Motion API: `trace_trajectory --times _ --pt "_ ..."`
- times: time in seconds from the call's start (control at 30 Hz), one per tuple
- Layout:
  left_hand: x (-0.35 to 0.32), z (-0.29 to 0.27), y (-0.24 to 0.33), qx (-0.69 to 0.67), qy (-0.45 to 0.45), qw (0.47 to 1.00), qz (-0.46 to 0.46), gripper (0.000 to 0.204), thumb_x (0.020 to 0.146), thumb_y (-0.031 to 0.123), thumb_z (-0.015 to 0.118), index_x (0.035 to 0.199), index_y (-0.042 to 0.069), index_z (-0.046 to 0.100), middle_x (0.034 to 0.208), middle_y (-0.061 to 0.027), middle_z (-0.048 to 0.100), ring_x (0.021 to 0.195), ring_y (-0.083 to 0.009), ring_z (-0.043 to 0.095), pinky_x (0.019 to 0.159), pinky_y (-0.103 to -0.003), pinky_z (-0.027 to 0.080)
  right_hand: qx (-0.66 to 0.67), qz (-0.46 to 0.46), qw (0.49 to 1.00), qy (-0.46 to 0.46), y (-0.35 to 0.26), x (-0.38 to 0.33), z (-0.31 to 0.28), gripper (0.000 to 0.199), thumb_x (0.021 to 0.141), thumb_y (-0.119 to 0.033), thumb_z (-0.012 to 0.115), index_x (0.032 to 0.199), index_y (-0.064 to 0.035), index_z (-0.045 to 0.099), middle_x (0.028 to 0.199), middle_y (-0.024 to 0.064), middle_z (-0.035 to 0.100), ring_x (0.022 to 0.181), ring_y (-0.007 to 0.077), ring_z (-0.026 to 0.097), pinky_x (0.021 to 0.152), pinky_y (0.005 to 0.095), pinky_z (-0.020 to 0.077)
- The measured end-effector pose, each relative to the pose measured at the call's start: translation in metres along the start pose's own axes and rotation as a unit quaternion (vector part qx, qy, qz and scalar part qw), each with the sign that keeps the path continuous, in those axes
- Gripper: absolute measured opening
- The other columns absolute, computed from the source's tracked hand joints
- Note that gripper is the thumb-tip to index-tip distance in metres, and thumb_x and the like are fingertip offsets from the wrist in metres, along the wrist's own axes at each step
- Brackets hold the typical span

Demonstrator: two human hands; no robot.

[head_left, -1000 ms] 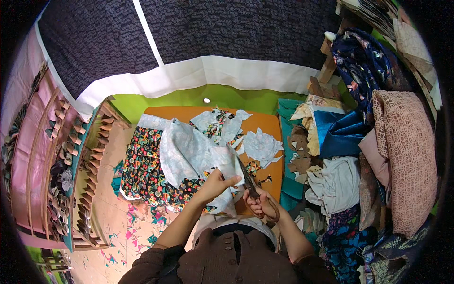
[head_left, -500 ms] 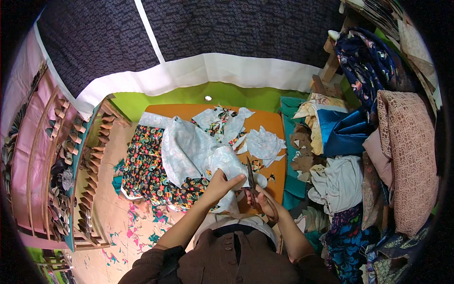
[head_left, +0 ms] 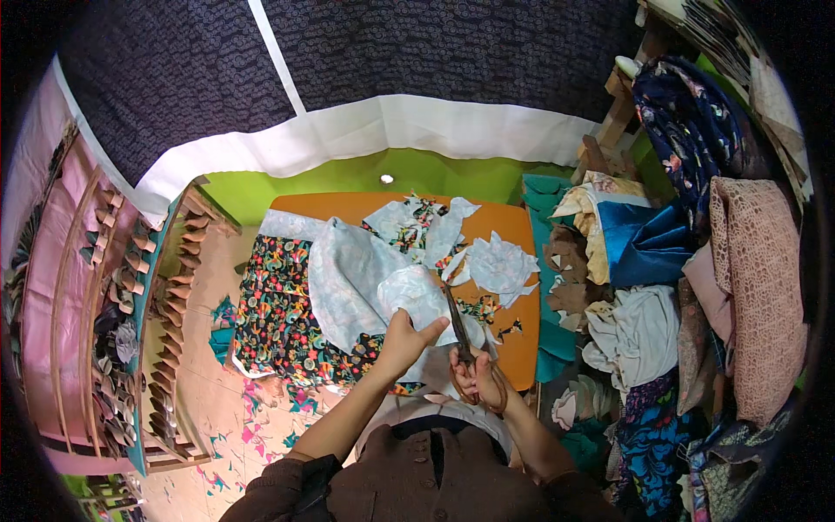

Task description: Cutting patterns out of fabric using scissors.

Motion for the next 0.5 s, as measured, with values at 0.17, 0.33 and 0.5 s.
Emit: trace_trajectory --times 0.17,0.33,0.5 --pt "0.007 -0.029 0.006 0.112 -0.052 0.992 -0.041 0.047 0.066 0.033 0.070 0.076 -0.006 0.045 0.067 -0.0072 0.049 0.062 -0.0119 0.044 0.051 -0.026 0.038 0.021 -0.015 1.000 -0.003 0.005 0.016 0.015 0.066 0.069 -0.069 0.036 0.092 -0.0076 0.044 0.060 -0.0053 0.033 0.048 0.0026 0.029 0.040 0.0169 0.0232" --pt "0.010 -0.045 0.019 0.100 -0.106 0.989 -0.028 0.051 0.065 0.034 0.070 0.080 -0.008 0.046 0.069 -0.0079 0.049 0.063 -0.0126 0.046 0.053 -0.026 0.039 0.026 -0.018 0.999 0.009 -0.002 0.024 0.032 0.067 0.070 -0.068 0.037 0.092 -0.0052 0.043 0.058 -0.0049 0.033 0.046 0.0025 0.028 0.040 0.0169 0.0229" --pt "0.011 -0.057 0.043 0.125 -0.167 0.974 -0.084 0.043 0.069 0.022 0.069 0.093 -0.005 0.046 0.080 -0.0063 0.053 0.068 -0.0113 0.049 0.059 -0.024 0.041 0.005 0.013 1.000 0.005 0.004 0.026 0.036 0.078 0.062 -0.073 0.038 0.096 -0.0028 0.042 0.066 -0.0040 0.034 0.050 0.0021 0.027 0.042 0.0145 0.0228"
Point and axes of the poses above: each hand's wrist, its own x-axis towards the middle knuckle, its own z-axis out of the palm, y = z × x, the point moved 2 cm from there along x, towards the middle knuckle
